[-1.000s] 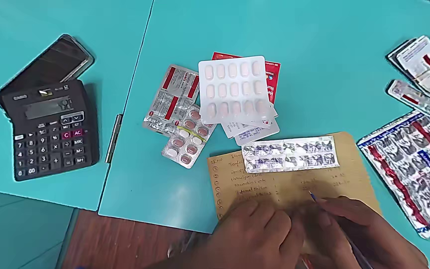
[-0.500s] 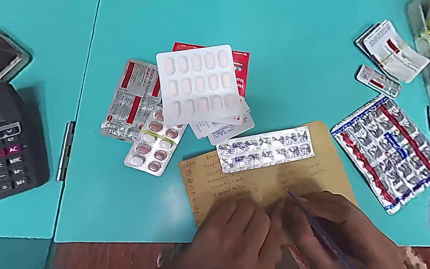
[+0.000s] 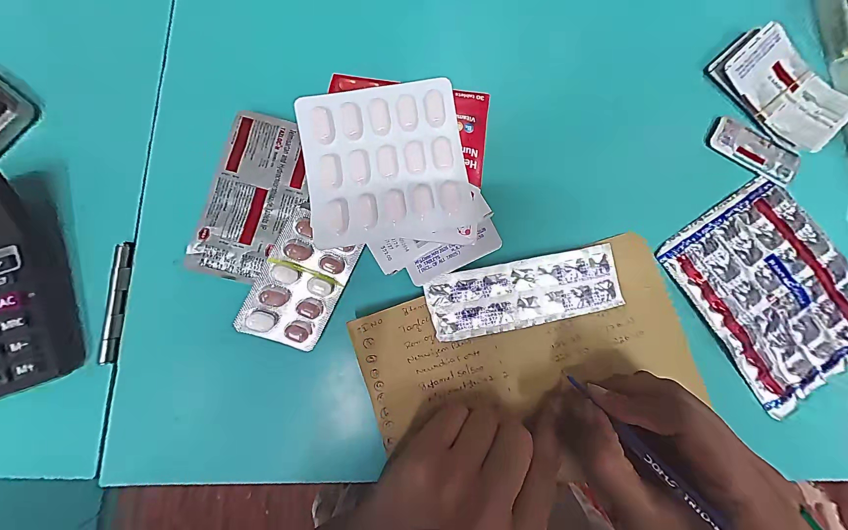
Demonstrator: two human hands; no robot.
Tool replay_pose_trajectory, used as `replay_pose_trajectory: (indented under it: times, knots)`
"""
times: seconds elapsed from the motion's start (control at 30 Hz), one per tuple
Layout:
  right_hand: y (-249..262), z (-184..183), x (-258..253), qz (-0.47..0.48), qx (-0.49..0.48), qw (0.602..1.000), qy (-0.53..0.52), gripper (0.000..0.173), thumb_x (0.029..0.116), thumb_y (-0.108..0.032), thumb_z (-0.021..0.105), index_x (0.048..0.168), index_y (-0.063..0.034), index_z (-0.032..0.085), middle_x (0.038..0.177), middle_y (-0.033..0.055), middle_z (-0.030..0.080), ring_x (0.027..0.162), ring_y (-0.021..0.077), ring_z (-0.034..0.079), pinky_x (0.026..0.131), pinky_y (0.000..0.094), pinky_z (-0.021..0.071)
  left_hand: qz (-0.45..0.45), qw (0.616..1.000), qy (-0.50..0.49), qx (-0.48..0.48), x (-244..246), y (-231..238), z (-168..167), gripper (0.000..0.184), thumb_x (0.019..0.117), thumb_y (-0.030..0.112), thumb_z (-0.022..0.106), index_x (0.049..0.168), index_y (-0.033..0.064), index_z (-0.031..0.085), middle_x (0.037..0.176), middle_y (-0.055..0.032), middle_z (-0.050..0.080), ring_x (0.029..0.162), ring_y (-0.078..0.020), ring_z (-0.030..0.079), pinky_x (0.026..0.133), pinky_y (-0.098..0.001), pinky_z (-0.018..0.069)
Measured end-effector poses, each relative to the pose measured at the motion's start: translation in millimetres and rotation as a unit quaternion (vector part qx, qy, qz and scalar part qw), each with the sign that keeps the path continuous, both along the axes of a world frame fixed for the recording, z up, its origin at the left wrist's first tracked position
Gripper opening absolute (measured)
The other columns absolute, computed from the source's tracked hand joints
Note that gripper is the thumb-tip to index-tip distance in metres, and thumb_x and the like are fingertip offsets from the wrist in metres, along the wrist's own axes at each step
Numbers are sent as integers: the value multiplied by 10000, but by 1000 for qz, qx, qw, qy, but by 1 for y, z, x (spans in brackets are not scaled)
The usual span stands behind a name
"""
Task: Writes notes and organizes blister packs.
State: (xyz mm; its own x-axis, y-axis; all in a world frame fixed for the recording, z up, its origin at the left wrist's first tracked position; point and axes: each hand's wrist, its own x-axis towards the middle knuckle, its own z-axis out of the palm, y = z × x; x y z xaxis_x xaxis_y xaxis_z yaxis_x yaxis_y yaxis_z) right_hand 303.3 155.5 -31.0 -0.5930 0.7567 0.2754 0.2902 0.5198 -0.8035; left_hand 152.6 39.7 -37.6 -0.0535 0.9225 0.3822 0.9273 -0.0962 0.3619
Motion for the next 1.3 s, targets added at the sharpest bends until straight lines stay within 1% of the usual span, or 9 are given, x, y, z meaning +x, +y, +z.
replay_pose_trajectory:
  times: [0.17, 0.5, 0.63, 0.77, 0.93, 1.07, 1.17, 1.3]
  knots:
    - [1, 0, -1, 9, 10, 1000, -1, 73, 906, -131, 681, 919, -66, 650, 871, -7, 667, 846, -29, 639, 738, 81, 520, -2, 1000, 5, 0, 0, 0, -1, 246, 1033, 197, 542, 1084, 82, 754, 613, -5, 495, 561, -174, 445, 553, -278, 351]
    - [2, 1, 2, 14, -2, 1000, -2, 74, 908, -139, 688, 923, -76, 652, 887, -12, 679, 854, -22, 648, 751, 98, 533, 2, 1000, -2, -3, 0, 1, 1, 232, 1023, 190, 569, 1107, 83, 756, 613, -3, 500, 561, -171, 446, 556, -275, 356]
    - [1, 1, 3, -2, -1, 1000, -3, 70, 911, -144, 678, 930, -83, 650, 889, -30, 681, 866, -37, 646, 759, 88, 529, 1, 1000, -3, 1, 0, 1, 0, 238, 1022, 204, 580, 1105, 80, 765, 603, -4, 498, 556, -174, 443, 551, -275, 352]
    - [1, 0, 2, -3, 4, 1000, -2, 74, 910, -137, 678, 927, -72, 649, 880, -14, 674, 852, -32, 642, 742, 84, 523, 3, 1000, -1, 4, 0, 1, 0, 244, 1020, 224, 585, 1097, 80, 766, 594, -1, 493, 551, -172, 443, 546, -277, 349]
    - [5, 6, 9, -11, -11, 1000, -10, 57, 922, -144, 666, 956, -98, 661, 911, -44, 687, 871, -47, 641, 752, 88, 519, 0, 1000, 2, 1, -1, 2, 1, 245, 1029, 236, 584, 1117, 88, 758, 603, -2, 494, 551, -176, 438, 542, -280, 342]
    - [6, 2, 7, -5, -6, 1000, 2, 57, 911, -134, 684, 954, -98, 673, 902, -33, 688, 864, -26, 653, 747, 99, 540, 2, 1000, -3, 4, 1, 2, 0, 234, 1028, 217, 582, 1111, 78, 752, 607, -6, 490, 550, -172, 435, 540, -274, 349]
    - [5, 1, 4, -8, 11, 1000, -3, 64, 909, -137, 681, 933, -82, 659, 884, -21, 678, 850, -31, 644, 736, 85, 527, 1, 1000, -3, -2, 0, 2, 1, 239, 1030, 208, 576, 1124, 78, 752, 608, -8, 494, 550, -175, 434, 541, -279, 346]
    - [6, 1, 5, 1, 11, 1000, -6, 68, 906, -130, 680, 935, -76, 652, 892, -13, 672, 858, -28, 640, 742, 84, 524, 2, 1000, -3, -1, 1, 2, 1, 240, 1030, 213, 574, 1126, 83, 752, 612, -7, 502, 553, -175, 438, 545, -279, 348]
